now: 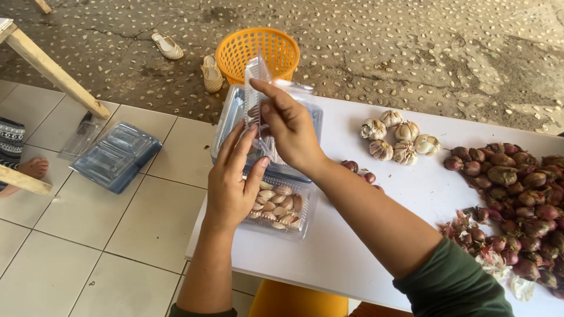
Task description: Peeling shallots and sorting them into plastic containers on a table.
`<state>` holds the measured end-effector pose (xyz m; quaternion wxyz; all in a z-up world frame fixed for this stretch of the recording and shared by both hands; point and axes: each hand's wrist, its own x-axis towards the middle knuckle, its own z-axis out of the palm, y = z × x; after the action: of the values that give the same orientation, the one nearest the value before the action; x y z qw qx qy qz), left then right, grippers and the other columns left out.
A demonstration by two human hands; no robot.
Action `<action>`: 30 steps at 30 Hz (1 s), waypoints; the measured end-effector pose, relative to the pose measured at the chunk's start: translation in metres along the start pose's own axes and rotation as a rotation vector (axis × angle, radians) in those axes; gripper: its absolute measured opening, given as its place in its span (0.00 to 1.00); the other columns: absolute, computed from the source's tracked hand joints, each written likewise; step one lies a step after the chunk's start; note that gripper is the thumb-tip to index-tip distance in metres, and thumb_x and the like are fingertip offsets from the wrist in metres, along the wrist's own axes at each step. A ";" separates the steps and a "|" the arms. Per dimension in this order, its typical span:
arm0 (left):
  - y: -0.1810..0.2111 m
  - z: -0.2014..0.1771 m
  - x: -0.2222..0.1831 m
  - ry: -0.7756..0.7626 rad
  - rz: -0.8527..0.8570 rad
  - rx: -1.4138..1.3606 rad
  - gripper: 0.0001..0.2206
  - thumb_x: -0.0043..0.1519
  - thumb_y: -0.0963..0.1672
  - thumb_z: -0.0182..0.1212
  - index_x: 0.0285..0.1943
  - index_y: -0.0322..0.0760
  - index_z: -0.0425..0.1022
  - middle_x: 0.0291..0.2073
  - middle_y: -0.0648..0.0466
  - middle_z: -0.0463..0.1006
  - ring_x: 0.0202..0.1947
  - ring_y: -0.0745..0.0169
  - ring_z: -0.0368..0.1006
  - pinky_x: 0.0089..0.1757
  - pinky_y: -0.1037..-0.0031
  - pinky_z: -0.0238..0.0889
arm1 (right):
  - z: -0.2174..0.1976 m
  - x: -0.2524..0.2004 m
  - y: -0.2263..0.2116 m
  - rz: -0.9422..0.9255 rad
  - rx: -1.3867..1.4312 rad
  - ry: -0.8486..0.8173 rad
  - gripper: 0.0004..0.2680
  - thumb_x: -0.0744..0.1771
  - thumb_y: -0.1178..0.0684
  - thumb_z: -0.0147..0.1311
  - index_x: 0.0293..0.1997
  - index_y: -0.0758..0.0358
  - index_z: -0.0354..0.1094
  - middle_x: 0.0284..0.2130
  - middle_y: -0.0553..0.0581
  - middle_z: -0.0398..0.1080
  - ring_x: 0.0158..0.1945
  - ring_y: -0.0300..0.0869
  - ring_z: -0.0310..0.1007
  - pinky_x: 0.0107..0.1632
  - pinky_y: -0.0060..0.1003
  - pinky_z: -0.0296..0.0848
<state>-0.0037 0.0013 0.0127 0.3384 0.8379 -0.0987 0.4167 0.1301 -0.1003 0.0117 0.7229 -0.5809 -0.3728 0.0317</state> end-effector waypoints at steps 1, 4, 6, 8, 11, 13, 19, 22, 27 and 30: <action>-0.001 0.000 -0.001 0.000 -0.003 0.002 0.22 0.67 0.43 0.61 0.71 0.34 0.67 0.66 0.36 0.66 0.63 0.31 0.69 0.54 0.58 0.72 | 0.000 -0.003 -0.006 0.003 0.002 -0.002 0.16 0.72 0.62 0.41 0.70 0.59 0.61 0.34 0.52 0.71 0.38 0.36 0.74 0.37 0.28 0.81; -0.003 0.002 -0.003 0.009 -0.024 -0.004 0.22 0.66 0.44 0.63 0.70 0.37 0.69 0.65 0.38 0.68 0.64 0.34 0.69 0.55 0.57 0.70 | 0.002 -0.010 -0.017 0.150 0.214 0.019 0.18 0.73 0.52 0.44 0.74 0.60 0.52 0.39 0.59 0.76 0.38 0.38 0.79 0.36 0.27 0.81; -0.002 0.001 -0.003 0.042 -0.006 -0.014 0.20 0.66 0.42 0.64 0.67 0.34 0.70 0.63 0.37 0.69 0.63 0.32 0.69 0.56 0.53 0.69 | 0.005 -0.011 -0.018 0.204 0.316 0.087 0.23 0.68 0.56 0.60 0.71 0.65 0.53 0.37 0.58 0.75 0.35 0.38 0.79 0.35 0.27 0.82; -0.002 0.002 -0.005 0.046 -0.015 -0.021 0.20 0.66 0.42 0.64 0.67 0.34 0.70 0.62 0.38 0.69 0.64 0.33 0.69 0.56 0.53 0.68 | 0.003 -0.011 -0.006 0.240 0.361 0.098 0.21 0.68 0.55 0.60 0.68 0.66 0.56 0.38 0.60 0.75 0.35 0.41 0.81 0.35 0.30 0.83; -0.004 0.002 -0.005 0.053 -0.029 -0.028 0.19 0.66 0.43 0.64 0.66 0.36 0.71 0.62 0.40 0.70 0.64 0.34 0.69 0.57 0.54 0.68 | 0.003 -0.012 0.005 0.297 0.448 0.114 0.19 0.68 0.55 0.60 0.65 0.68 0.60 0.38 0.62 0.76 0.35 0.45 0.82 0.35 0.33 0.85; -0.005 0.001 -0.006 0.055 -0.041 -0.029 0.19 0.65 0.43 0.64 0.66 0.37 0.71 0.62 0.40 0.70 0.64 0.35 0.69 0.57 0.54 0.67 | 0.003 -0.013 0.007 0.324 0.489 0.120 0.18 0.68 0.55 0.60 0.63 0.69 0.61 0.39 0.62 0.77 0.35 0.46 0.83 0.36 0.34 0.86; -0.004 0.000 -0.006 0.054 -0.048 -0.037 0.18 0.66 0.43 0.63 0.66 0.37 0.71 0.62 0.39 0.69 0.64 0.36 0.69 0.56 0.56 0.69 | 0.005 -0.014 -0.003 0.394 0.591 0.111 0.17 0.68 0.55 0.59 0.63 0.69 0.63 0.39 0.62 0.77 0.37 0.45 0.83 0.39 0.35 0.86; -0.004 0.000 -0.006 0.057 -0.054 -0.056 0.18 0.66 0.43 0.64 0.65 0.36 0.71 0.62 0.39 0.69 0.64 0.37 0.69 0.55 0.58 0.70 | 0.003 -0.014 0.002 0.416 0.628 0.099 0.16 0.68 0.55 0.58 0.62 0.71 0.64 0.40 0.61 0.77 0.38 0.46 0.83 0.41 0.36 0.86; -0.008 0.002 -0.008 0.076 -0.095 -0.131 0.16 0.66 0.43 0.63 0.63 0.34 0.72 0.61 0.38 0.68 0.62 0.37 0.71 0.53 0.64 0.73 | 0.003 -0.020 0.005 0.442 0.652 0.072 0.16 0.69 0.55 0.57 0.63 0.70 0.65 0.43 0.63 0.77 0.41 0.47 0.83 0.44 0.38 0.86; -0.008 0.001 -0.009 0.083 -0.114 -0.136 0.16 0.66 0.43 0.63 0.62 0.36 0.72 0.60 0.39 0.69 0.57 0.38 0.75 0.51 0.63 0.74 | 0.009 -0.023 -0.007 0.438 0.683 0.085 0.16 0.69 0.57 0.57 0.64 0.72 0.63 0.42 0.63 0.77 0.41 0.48 0.83 0.45 0.38 0.85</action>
<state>-0.0057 0.0058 0.0017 0.4215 0.7992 -0.0651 0.4235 0.1059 -0.1060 0.0066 0.8651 -0.3740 -0.1780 0.2828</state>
